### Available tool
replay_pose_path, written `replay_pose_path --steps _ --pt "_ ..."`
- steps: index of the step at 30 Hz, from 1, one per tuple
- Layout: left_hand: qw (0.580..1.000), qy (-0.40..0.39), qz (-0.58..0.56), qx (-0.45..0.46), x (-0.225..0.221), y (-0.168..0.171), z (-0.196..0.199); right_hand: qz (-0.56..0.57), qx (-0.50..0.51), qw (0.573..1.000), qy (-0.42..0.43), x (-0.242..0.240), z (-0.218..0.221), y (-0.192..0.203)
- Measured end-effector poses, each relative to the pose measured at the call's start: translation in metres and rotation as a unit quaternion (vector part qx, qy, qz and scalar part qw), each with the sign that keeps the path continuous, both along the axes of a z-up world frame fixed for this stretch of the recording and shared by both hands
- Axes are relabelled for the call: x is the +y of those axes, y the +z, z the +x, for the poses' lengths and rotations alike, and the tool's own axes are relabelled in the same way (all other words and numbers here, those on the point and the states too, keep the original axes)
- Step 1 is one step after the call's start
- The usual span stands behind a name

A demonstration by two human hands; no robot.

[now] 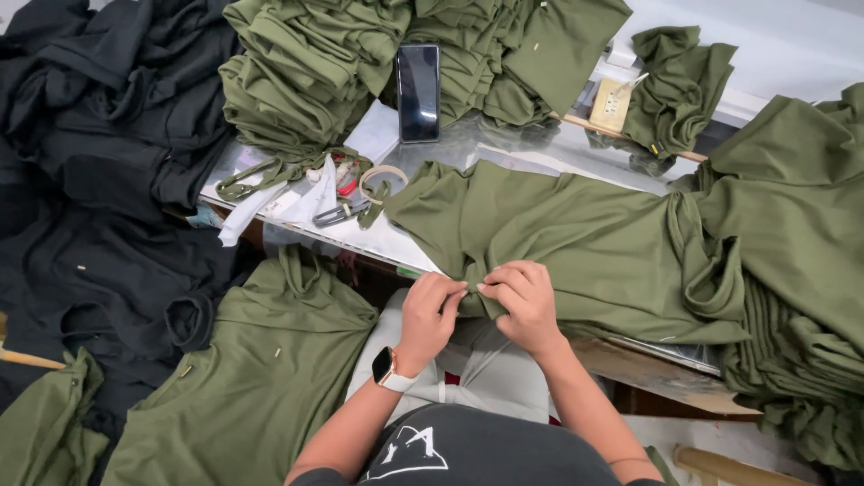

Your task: Inspecting olive green t-shirts for loose threads and trimming them by hand at a work table.

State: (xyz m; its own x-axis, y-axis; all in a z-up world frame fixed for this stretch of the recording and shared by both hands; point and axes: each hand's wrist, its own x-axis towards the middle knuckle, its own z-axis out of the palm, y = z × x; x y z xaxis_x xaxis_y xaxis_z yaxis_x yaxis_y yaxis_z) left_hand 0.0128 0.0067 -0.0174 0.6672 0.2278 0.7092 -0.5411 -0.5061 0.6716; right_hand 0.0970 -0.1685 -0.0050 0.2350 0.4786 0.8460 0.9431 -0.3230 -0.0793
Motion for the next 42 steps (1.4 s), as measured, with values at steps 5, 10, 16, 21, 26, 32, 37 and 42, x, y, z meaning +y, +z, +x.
replay_pose_path --steps 5,10,16,21,26,32,37,42 --pt "0.999 0.004 0.033 -0.036 0.009 -0.001 0.002 -0.056 0.020 0.998 0.023 0.000 0.005 -0.015" --pt "0.992 -0.067 0.106 -0.030 0.027 -0.009 0.012 -0.063 0.053 0.997 -0.002 0.017 -0.013 0.031" --pt "0.965 -0.221 0.139 -0.006 0.050 0.006 0.049 -0.085 0.056 0.983 -0.155 0.021 -0.028 0.042" --pt "0.930 -0.345 0.129 -0.014 0.043 0.003 0.086 -0.077 0.060 0.958 -0.269 0.014 -0.036 0.028" --pt "0.899 -0.431 0.053 0.057 0.038 -0.023 0.110 -0.076 0.028 0.931 -0.357 0.013 -0.034 0.011" --pt "0.897 -0.423 0.116 0.053 0.039 -0.049 0.126 -0.099 0.017 0.914 -0.394 0.017 -0.034 0.004" --pt "0.895 -0.407 0.170 0.073 0.033 -0.054 0.132 -0.126 0.027 0.910 -0.394 0.015 -0.025 -0.004" --pt "0.889 -0.403 0.211 0.044 0.029 -0.049 0.136 -0.115 0.016 0.903 -0.413 0.015 -0.015 -0.011"
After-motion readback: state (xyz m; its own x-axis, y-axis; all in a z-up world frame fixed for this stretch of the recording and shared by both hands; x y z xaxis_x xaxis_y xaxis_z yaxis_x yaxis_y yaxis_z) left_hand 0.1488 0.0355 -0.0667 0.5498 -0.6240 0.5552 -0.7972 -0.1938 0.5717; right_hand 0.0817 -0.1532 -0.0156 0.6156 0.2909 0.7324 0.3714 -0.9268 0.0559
